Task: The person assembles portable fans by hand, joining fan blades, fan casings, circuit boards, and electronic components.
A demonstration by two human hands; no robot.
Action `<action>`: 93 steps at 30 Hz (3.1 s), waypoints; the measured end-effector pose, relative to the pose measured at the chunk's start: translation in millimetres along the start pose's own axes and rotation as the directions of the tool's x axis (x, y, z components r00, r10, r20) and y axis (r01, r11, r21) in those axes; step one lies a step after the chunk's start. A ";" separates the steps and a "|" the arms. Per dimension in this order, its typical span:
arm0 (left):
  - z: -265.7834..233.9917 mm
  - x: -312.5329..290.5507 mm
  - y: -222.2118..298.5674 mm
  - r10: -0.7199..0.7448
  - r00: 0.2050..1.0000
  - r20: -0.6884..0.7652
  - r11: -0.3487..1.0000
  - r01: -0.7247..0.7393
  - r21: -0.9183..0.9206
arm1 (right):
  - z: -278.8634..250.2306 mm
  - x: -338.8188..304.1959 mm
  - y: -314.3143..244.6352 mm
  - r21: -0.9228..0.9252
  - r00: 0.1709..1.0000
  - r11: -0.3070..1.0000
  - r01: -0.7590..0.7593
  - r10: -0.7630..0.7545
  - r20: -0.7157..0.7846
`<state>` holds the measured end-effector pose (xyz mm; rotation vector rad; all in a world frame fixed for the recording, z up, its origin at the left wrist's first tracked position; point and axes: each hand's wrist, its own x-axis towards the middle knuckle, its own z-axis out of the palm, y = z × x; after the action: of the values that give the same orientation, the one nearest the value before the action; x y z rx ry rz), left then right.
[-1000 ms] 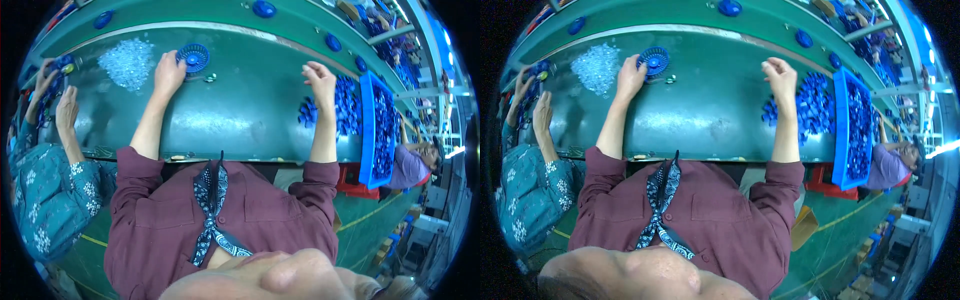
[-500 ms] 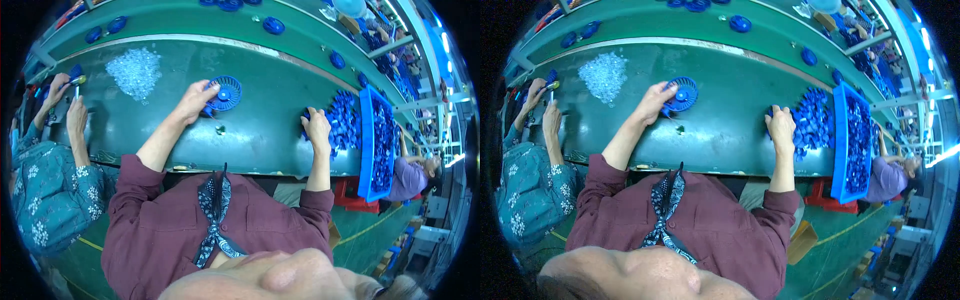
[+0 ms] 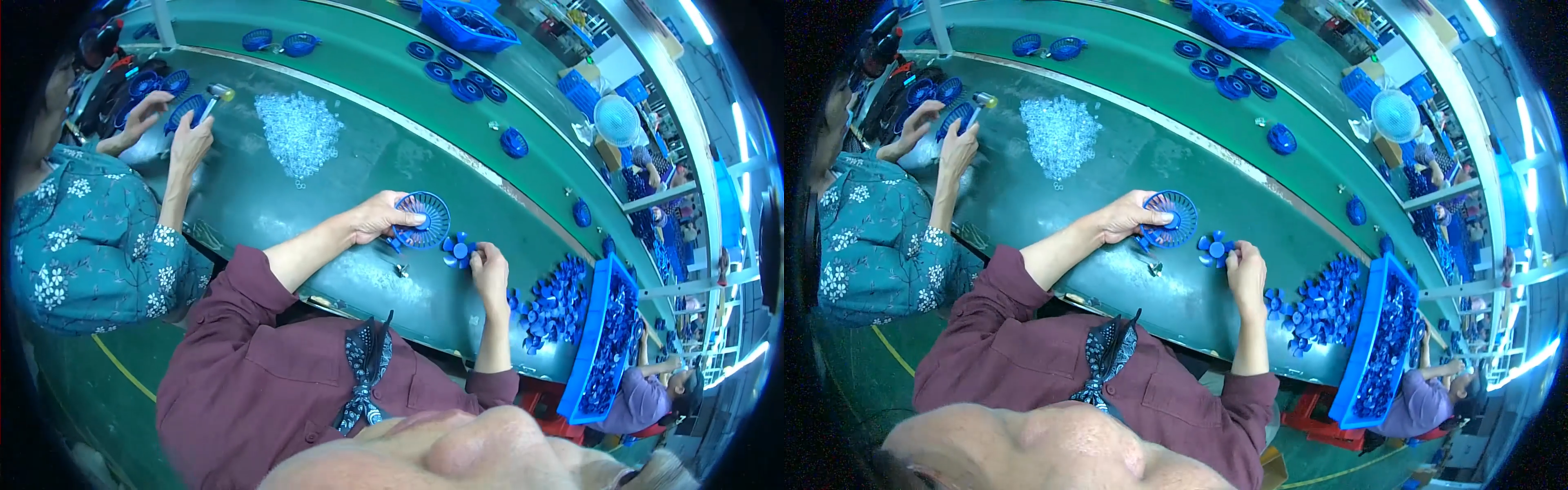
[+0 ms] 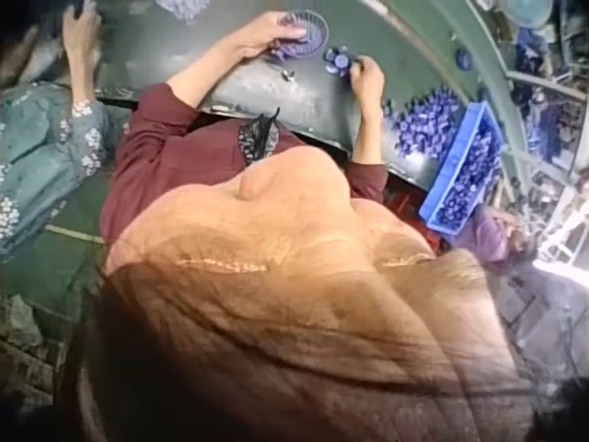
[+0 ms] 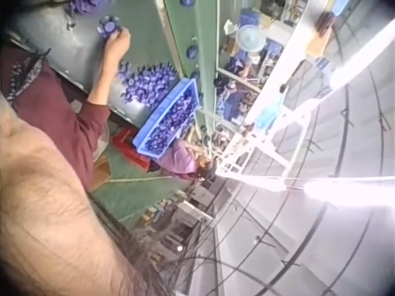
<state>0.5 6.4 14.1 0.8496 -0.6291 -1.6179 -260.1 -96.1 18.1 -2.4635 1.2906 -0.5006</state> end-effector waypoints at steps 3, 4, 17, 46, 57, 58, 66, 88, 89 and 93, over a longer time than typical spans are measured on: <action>-2.4 -0.2 -2.1 0.024 1.000 -0.016 1.000 -0.025 -0.006 | -5.6 -11.7 -28.4 -0.168 0.985 0.978 0.124 -0.142 -0.099; -2.4 0.6 -4.6 0.026 0.999 -0.026 1.000 -0.026 -0.009 | -8.1 -15.0 -37.4 -0.124 0.980 0.977 0.174 -0.185 -0.080; -3.2 10.2 -18.1 0.067 0.985 -0.161 0.998 -0.065 0.021 | -12.5 -2.2 -76.7 -0.024 0.958 0.983 0.180 -0.181 -0.221; 3.6 8.7 -21.4 0.321 0.924 -0.207 0.708 -0.089 0.701 | 21.7 55.5 -56.3 0.558 0.874 0.749 -0.356 0.056 0.483; -5.5 16.5 -27.6 0.309 0.936 -0.168 0.787 -0.153 0.598 | -18.6 37.8 -8.0 0.690 0.960 0.671 -0.272 0.235 0.150; -5.3 24.4 -30.5 0.331 0.936 -0.118 0.716 -0.168 0.677 | -26.6 24.1 16.9 0.537 0.982 0.829 -0.157 0.190 -0.007; -0.3 13.0 -24.9 0.424 0.898 -0.119 0.551 -0.151 0.821 | -88.7 -56.0 54.0 -0.413 0.978 0.887 -0.209 0.187 -0.092; -126.9 106.8 134.2 0.805 0.572 -0.159 0.021 0.240 0.971 | 35.7 -11.3 0.9 0.545 0.956 0.838 -0.024 0.178 -0.233; -161.0 110.3 143.8 0.856 0.482 -0.187 0.021 0.330 0.944 | 39.2 -8.1 -2.8 0.571 0.954 0.820 -0.028 0.191 -0.229; -192.3 125.4 193.1 0.885 0.397 -0.244 -0.064 0.623 0.780 | 34.2 -12.5 -4.7 0.591 0.945 0.804 -0.068 0.241 -0.220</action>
<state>257.1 -148.6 26.1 2.4330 -0.9951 0.4613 -248.2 -79.3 -12.3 -1.8035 1.1975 -1.0609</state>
